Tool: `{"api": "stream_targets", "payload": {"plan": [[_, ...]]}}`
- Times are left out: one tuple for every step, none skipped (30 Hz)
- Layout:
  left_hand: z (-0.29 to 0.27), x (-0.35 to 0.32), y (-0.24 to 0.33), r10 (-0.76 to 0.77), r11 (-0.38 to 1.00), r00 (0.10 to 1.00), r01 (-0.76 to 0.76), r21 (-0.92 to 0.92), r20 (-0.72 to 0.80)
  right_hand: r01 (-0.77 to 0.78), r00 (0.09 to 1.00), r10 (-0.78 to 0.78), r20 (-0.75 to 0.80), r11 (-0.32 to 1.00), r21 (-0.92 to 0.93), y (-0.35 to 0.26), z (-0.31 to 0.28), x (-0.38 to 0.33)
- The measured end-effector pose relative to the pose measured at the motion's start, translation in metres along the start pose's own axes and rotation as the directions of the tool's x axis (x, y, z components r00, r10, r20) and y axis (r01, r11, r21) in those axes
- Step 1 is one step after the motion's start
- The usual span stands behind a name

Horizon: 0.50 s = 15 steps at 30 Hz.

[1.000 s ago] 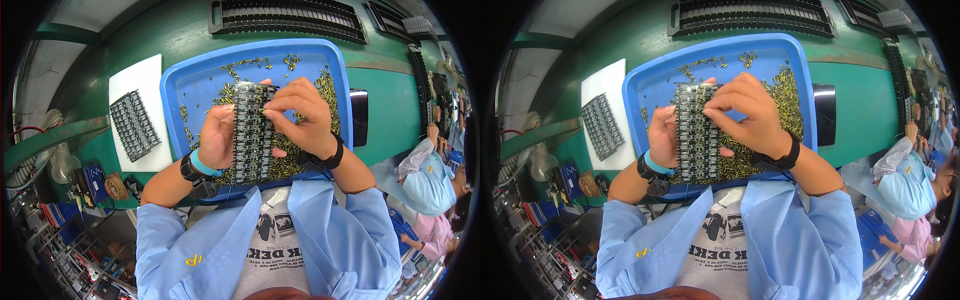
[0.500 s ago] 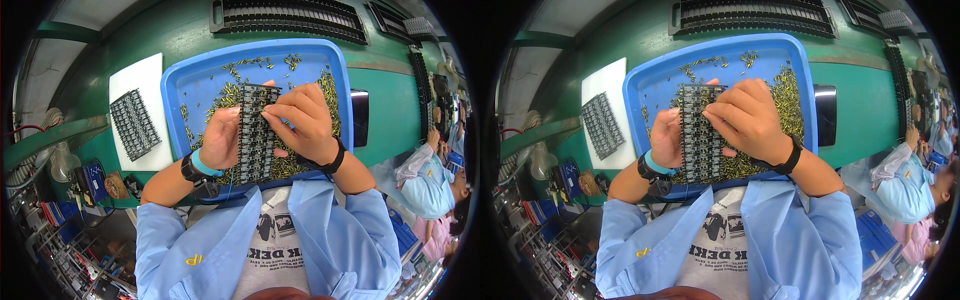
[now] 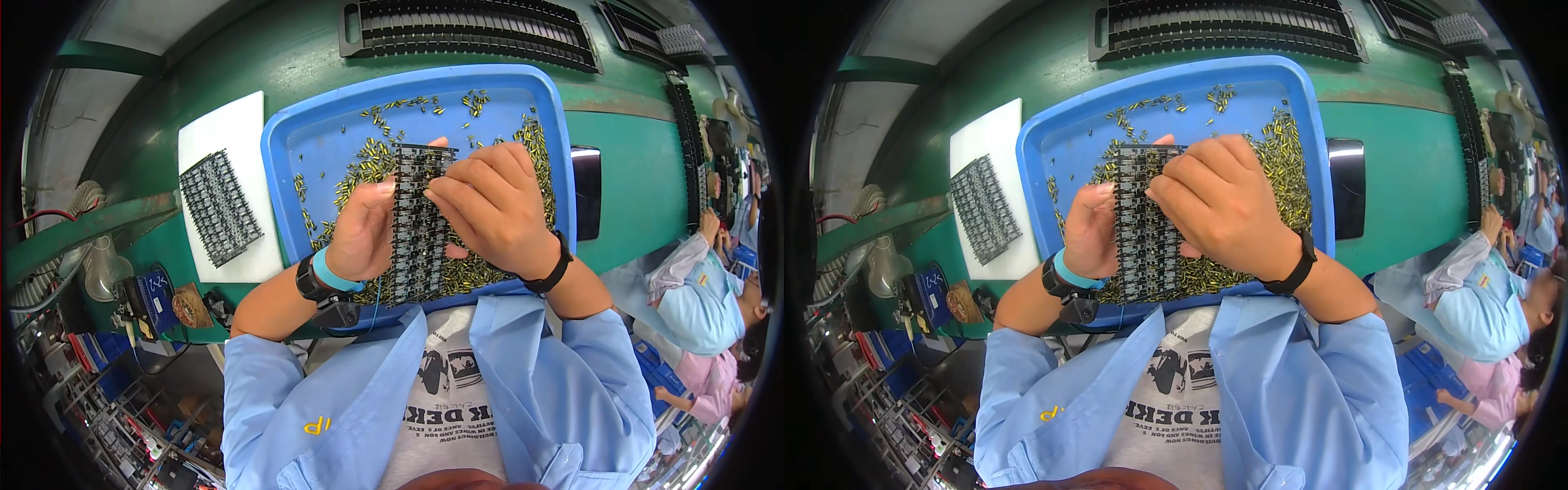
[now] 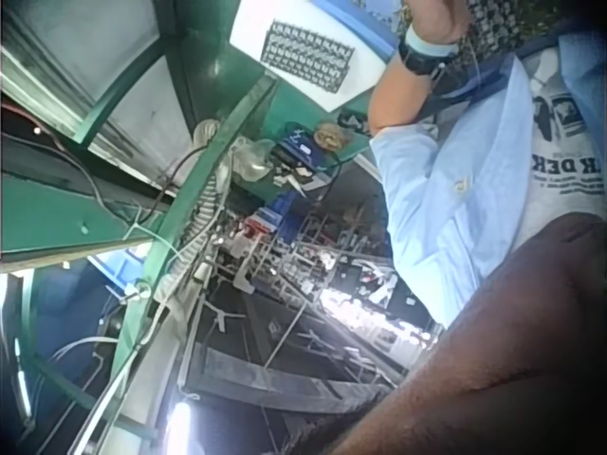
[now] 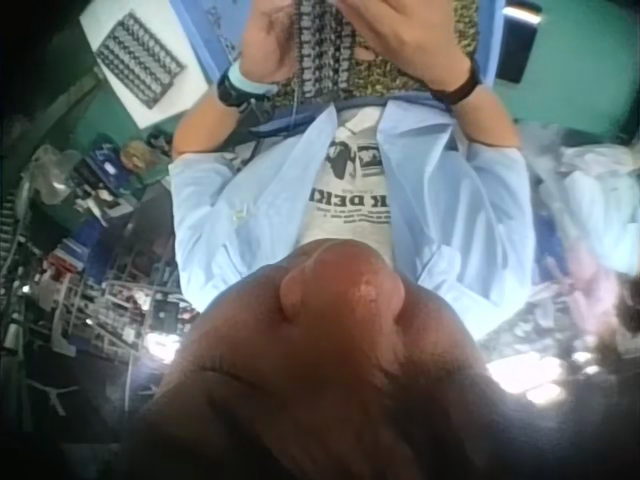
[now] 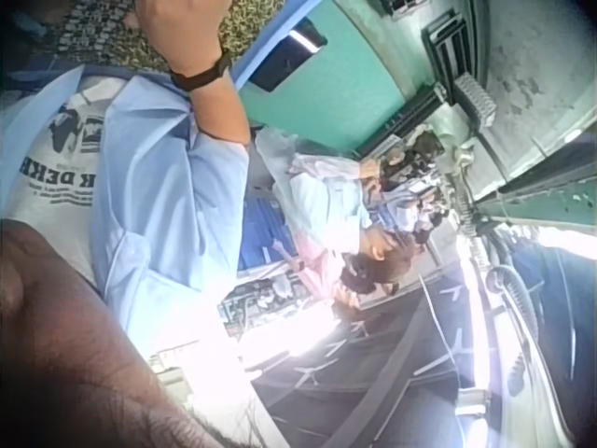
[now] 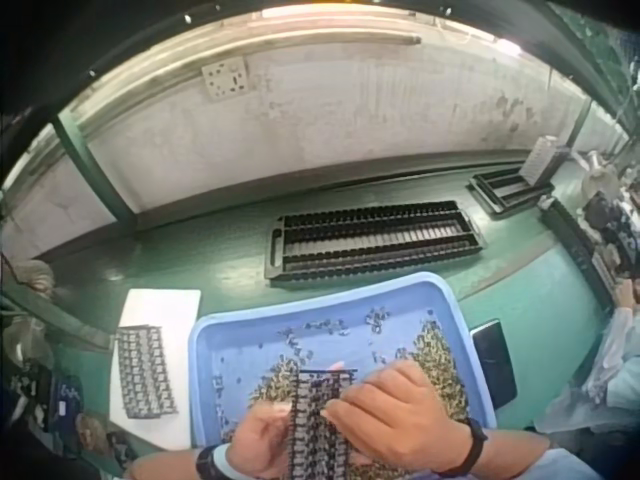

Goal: The person picks up a circuit board and populates it by hand with small electronic components from a blue tray, placing them one at a time. After filling the board, the person sets it aside on a white pad and picks up another board to repeat the process.

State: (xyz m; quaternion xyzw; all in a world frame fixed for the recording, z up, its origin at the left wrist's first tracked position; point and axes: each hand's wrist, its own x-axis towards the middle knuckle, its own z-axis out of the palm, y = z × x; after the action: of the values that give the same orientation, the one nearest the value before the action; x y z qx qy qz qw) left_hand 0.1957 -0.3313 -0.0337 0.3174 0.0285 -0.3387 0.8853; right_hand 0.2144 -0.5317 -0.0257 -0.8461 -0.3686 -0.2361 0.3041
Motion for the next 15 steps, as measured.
{"api": "stream_targets", "payload": {"plan": [[0.000, 0.000, 0.000, -0.002, 1.000, 1.000, 0.002, 0.000, 0.002, -0.005, 1.000, 0.005, -0.006, 1.000, 0.012, 0.000, 0.001, 0.000], [-0.001, 0.001, 0.001, -0.017, 1.000, 1.000, 0.017, -0.003, 0.007, -0.009, 1.000, 0.010, -0.013, 1.000, 0.023, 0.001, 0.002, -0.001], [-0.002, 0.000, 0.002, -0.032, 0.999, 0.999, 0.032, -0.005, 0.012, -0.009, 1.000, 0.010, -0.014, 1.000, 0.021, 0.002, 0.002, -0.001], [-0.003, 0.000, 0.003, -0.046, 0.999, 0.999, 0.046, -0.007, 0.016, -0.016, 1.000, 0.017, -0.019, 0.999, 0.044, 0.004, 0.002, -0.001], [-0.004, 0.000, 0.003, -0.046, 0.999, 0.999, 0.046, -0.006, 0.018, -0.022, 0.999, 0.024, -0.024, 0.998, 0.066, 0.005, 0.003, -0.001], [-0.006, 0.000, 0.002, -0.064, 0.994, 0.996, 0.068, -0.084, 0.055, -0.028, 0.999, 0.031, -0.028, 0.996, 0.088, 0.007, 0.003, -0.001], [-0.007, -0.001, 0.002, -0.079, 0.983, 0.993, 0.093, -0.161, 0.093, -0.028, 0.999, 0.031, -0.029, 0.996, 0.086, 0.008, 0.004, -0.003], [-0.009, -0.001, 0.001, -0.090, 0.965, 0.987, 0.119, -0.234, 0.133, -0.052, 0.997, 0.058, -0.041, 0.990, 0.134, 0.009, 0.005, -0.005], [-0.009, -0.001, 0.001, -0.090, 0.965, 0.987, 0.120, -0.233, 0.136, -0.075, 0.995, 0.086, -0.051, 0.981, 0.181, 0.010, 0.006, -0.006], [-0.010, -0.001, 0.000, -0.094, 0.966, 0.988, 0.120, -0.229, 0.118, -0.097, 0.992, 0.114, -0.060, 0.969, 0.229, 0.011, 0.006, -0.007], [-0.010, -0.001, 0.000, -0.099, 0.967, 0.990, 0.119, -0.224, 0.100, -0.096, 0.992, 0.113, -0.061, 0.969, 0.227, 0.010, 0.006, -0.007], [-0.011, -0.002, 0.000, -0.104, 0.968, 0.991, 0.119, -0.220, 0.082, -0.065, 0.995, 0.079, -0.063, 0.978, 0.200, 0.009, 0.005, -0.006], [-0.010, -0.001, -0.001, -0.104, 0.968, 0.990, 0.122, -0.220, 0.090, -0.034, 0.997, 0.045, -0.064, 0.985, 0.168, 0.010, 0.003, -0.006], [-0.010, -0.002, 0.000, -0.103, 0.969, 0.990, 0.121, -0.215, 0.095, -0.002, 0.998, 0.011, -0.063, 0.991, 0.136, 0.010, 0.000, -0.006], [-0.011, -0.003, 0.000, -0.101, 0.970, 0.990, 0.120, -0.211, 0.099, -0.003, 0.998, 0.011, -0.062, 0.992, 0.129, 0.010, -0.001, -0.006]]}}
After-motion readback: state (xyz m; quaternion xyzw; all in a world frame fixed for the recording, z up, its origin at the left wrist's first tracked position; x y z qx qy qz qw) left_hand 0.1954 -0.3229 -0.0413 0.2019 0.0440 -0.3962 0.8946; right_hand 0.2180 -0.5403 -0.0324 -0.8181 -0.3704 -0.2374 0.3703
